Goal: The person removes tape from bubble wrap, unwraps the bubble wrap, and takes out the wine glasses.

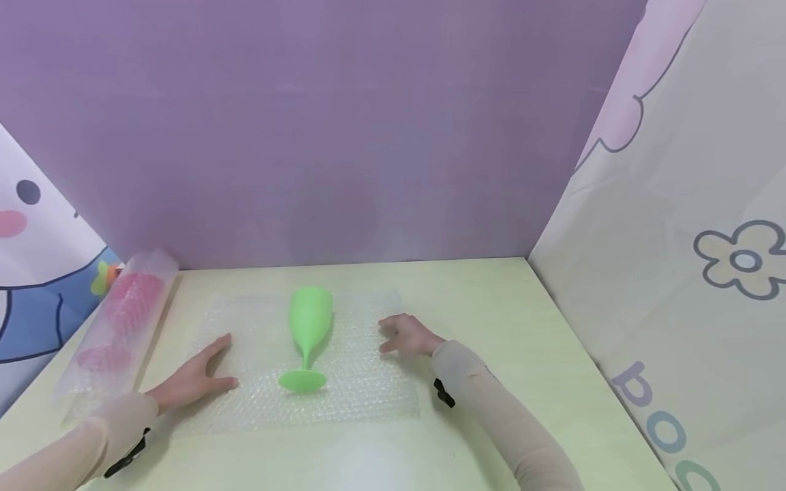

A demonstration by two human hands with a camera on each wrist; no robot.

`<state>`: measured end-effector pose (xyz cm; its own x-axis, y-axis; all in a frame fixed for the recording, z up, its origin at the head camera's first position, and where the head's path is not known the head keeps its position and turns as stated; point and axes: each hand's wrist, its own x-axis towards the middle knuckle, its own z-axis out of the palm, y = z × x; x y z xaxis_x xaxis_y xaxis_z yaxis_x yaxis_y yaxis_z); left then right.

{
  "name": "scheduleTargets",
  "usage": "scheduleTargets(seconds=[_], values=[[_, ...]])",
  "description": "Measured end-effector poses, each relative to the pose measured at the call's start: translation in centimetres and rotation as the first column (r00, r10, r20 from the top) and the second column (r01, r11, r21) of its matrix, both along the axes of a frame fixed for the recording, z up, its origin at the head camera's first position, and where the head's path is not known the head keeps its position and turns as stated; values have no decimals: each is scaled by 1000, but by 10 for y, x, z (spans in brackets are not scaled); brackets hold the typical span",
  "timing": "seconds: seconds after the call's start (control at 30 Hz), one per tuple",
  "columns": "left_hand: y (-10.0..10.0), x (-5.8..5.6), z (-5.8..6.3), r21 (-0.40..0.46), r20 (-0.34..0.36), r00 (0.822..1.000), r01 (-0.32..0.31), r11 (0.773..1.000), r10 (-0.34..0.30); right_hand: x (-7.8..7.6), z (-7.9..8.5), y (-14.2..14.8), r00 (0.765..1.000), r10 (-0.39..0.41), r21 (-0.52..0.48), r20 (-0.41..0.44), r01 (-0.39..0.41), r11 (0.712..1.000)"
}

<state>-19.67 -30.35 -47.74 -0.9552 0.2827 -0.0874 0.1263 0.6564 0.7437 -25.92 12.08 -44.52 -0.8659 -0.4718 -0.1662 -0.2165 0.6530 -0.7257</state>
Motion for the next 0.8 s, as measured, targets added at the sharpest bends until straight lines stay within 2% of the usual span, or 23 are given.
scheduleTargets(seconds=[0.27, 0.4, 0.57, 0.8], values=[[0, -1, -2, -33, -32, 999, -2, 999, 1, -5, 18, -14, 986, -165, -110, 17, 166, 980], [-1, -2, -1, -37, -41, 999, -3, 999, 2, -6, 34, -34, 981, -191, -114, 37, 194, 974], [-2, -1, -1, -31, -45, 999, 9, 999, -11, -8, 48, -61, 970, -213, -122, 116, 227, 966], [-4, -2, -3, -49, -48, 999, -3, 999, 0, -17, 54, -93, 940, -236, -142, 247, 276, 951]])
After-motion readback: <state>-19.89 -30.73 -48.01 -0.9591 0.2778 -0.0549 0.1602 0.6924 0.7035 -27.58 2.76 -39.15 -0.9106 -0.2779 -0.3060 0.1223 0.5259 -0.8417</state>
